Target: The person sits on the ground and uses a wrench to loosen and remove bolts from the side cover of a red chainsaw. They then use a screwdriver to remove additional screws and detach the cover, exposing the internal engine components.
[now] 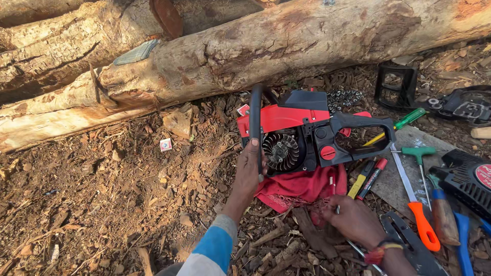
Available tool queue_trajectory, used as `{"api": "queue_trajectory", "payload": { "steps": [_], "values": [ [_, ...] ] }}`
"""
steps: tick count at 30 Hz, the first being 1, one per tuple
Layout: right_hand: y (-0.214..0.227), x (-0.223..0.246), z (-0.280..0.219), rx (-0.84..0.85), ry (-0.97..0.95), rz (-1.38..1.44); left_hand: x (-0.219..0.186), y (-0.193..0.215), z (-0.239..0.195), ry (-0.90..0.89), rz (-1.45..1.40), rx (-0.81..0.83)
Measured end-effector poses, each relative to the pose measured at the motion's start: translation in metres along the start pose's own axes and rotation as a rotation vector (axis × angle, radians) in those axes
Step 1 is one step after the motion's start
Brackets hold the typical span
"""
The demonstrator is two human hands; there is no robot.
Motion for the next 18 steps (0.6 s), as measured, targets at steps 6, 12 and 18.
{"api": "queue_trajectory", "payload": {
  "steps": [6,12,18],
  "values": [
    [0.031,-0.047,0.012,0.080,-0.128,0.601,0.009,-0.003,0.019,-0.085,-0.170,-0.087],
    [0.058,-0.082,0.027,-0.115,-0.142,0.852,0.035,-0.001,0.022,-0.013,-0.271,-0.112],
    [0.056,-0.070,0.090,-0.618,0.099,1.097,0.053,0.002,0.022,-0.056,-0.248,-0.206]
  ]
}}
Point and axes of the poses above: each hand's wrist, its own z-axis towards the middle knuckle, its own y-axis out of the back of the hand, x = y × z, the point moved 4 cm from there along z, towards the middle knuckle, and after that the axes turned 14 degrees about y, right-handed, at the moved point
